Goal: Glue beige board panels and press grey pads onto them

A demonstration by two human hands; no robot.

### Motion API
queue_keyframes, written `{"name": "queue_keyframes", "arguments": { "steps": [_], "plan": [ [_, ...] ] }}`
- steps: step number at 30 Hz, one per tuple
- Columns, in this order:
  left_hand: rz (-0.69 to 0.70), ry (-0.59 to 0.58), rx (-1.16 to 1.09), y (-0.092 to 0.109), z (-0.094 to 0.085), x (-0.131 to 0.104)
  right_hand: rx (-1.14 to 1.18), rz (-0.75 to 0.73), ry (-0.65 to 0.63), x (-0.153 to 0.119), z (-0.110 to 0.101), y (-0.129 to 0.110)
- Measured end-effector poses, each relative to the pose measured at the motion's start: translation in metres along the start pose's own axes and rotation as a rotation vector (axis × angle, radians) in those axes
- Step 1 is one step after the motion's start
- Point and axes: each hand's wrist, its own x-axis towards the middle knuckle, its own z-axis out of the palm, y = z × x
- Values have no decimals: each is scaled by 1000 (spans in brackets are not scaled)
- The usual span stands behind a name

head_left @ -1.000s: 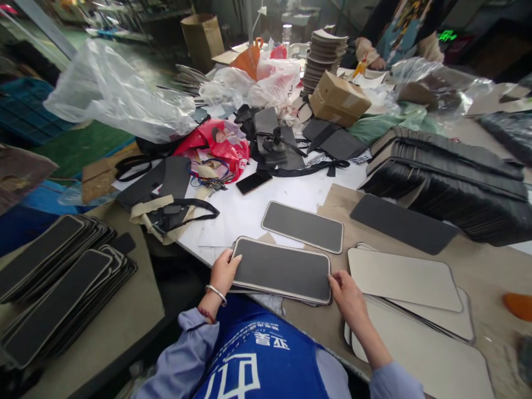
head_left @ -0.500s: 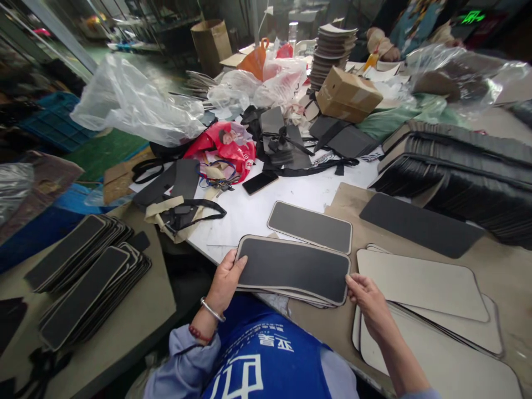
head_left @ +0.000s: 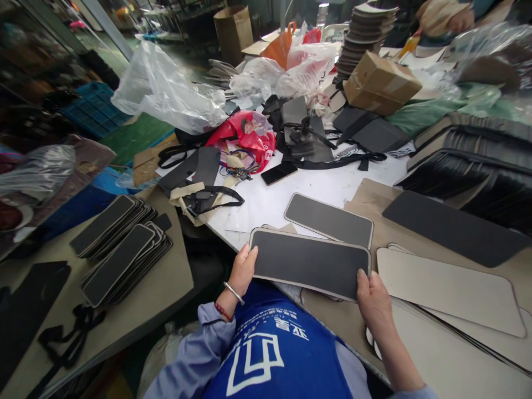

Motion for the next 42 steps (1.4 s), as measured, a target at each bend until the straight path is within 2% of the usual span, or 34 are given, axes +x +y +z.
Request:
{"name": "queue_keyframes", "arguments": {
  "steps": [9,16,22,27,32,42],
  "plan": [
    [51,85,204,0,-13,-3,-82,-63,55,-12,7,-8],
    [29,84,297,-3,-22,-3,-111,-74,88,-20,9,-14],
    [31,85,244,-4,-30,-4,-114,-49,67,-24,11,-15],
    [21,28,184,-2,-35,-3,-63,-89,31,-26,10,-22],
    [40,136,317,-2,-37,2,-77,-89,36,-28,13,-24],
    [40,93,428,-2,-34,12,-84,-63,22,-22,19,-16]
  ]
}}
